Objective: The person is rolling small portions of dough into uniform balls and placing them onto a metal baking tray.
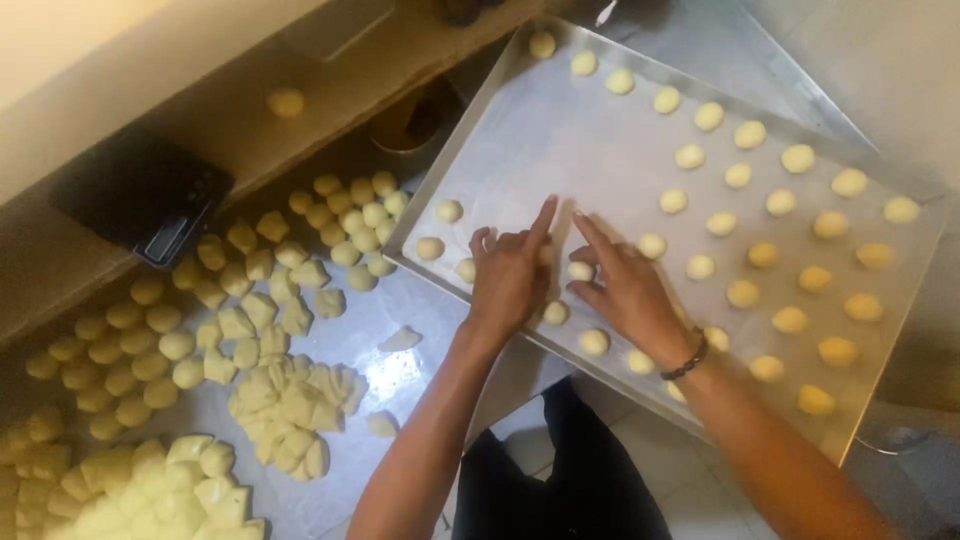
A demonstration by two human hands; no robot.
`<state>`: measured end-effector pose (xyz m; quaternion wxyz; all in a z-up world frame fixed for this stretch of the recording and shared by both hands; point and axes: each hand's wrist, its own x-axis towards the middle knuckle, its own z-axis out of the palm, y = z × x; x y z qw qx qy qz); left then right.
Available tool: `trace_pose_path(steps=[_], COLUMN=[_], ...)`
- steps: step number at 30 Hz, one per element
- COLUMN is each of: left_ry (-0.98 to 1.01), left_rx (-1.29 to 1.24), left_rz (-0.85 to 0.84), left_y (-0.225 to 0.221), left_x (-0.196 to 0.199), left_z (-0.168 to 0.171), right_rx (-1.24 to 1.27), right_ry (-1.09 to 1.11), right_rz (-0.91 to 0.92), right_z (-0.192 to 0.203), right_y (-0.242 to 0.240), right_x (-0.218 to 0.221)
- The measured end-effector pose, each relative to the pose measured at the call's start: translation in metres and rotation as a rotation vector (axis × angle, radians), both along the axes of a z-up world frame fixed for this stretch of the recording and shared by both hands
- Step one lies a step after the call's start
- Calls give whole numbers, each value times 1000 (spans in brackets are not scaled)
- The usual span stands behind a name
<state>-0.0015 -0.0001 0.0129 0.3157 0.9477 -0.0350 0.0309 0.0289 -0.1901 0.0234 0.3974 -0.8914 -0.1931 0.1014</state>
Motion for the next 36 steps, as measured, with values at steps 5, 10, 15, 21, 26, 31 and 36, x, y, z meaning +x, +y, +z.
trace_pose_path(steps=[5, 10, 15, 21, 26, 31, 36], left_ry=[-288, -315, -207, -241, -127, -104, -76], left_rx=[-119, -268, -385, -283, -393, -373, -321], left_rz=[27, 265, 467, 628, 733, 656, 643], left_y=[25, 68, 96, 105, 90, 81, 87], left_x=[-43, -113, -188, -261, -279, -276, -291], left_z=[30, 24, -1, -40, -57, -60, -83], right_rx=[-38, -134, -329, -369, -206, -279, -298], right_ry=[-211, -165, -4, -18, -182, -122, 2], right_rz=[259, 364, 363, 450, 492, 498, 480], right_z=[14, 18, 26, 36, 24, 18, 28], right_y=[-8, -2, 9, 15, 39, 57, 42], right_x=[11, 29, 34, 41, 44, 49, 55])
